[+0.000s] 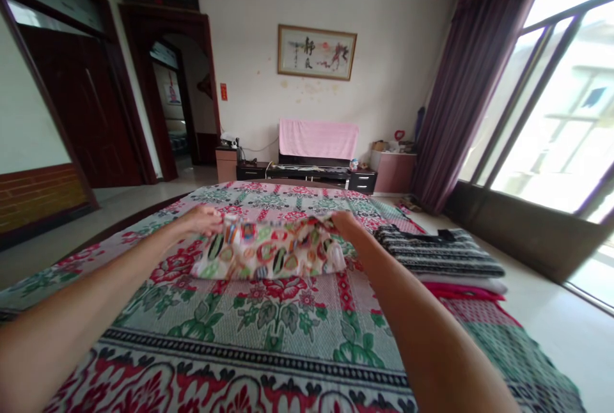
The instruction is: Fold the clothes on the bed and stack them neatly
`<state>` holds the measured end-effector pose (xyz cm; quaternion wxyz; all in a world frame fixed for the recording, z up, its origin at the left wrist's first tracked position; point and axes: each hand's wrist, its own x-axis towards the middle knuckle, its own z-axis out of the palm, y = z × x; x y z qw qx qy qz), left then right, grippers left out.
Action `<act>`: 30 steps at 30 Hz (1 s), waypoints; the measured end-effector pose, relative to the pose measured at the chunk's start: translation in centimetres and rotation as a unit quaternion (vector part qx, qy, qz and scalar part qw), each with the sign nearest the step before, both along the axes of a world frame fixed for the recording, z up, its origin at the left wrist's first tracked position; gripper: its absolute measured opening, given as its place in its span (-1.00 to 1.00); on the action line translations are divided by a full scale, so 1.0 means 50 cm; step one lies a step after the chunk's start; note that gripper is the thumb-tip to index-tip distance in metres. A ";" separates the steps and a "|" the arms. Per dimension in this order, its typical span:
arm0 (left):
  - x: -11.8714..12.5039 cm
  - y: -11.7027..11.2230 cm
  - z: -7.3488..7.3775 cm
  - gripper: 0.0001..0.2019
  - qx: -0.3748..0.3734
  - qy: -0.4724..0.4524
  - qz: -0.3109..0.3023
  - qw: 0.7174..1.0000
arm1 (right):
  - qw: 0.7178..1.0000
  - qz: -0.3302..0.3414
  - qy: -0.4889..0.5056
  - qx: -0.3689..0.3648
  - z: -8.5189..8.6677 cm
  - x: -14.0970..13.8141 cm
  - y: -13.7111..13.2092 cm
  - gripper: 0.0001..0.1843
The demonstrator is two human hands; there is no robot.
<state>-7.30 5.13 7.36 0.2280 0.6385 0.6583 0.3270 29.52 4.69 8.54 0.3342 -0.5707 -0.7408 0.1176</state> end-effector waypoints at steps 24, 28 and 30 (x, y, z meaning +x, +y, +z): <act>-0.036 0.058 -0.206 -0.73 0.134 0.156 0.037 0.978 | 0.989 0.031 0.109 0.099 -0.224 0.037 -0.035 -0.91; -0.034 0.037 -0.247 -0.74 0.127 0.141 0.057 0.980 | 0.994 0.054 0.063 0.074 -0.238 0.026 -0.051 -0.89; -0.032 0.032 -0.249 -0.73 0.127 0.133 0.061 0.981 | 0.996 0.050 0.038 0.059 -0.234 0.019 -0.054 -0.85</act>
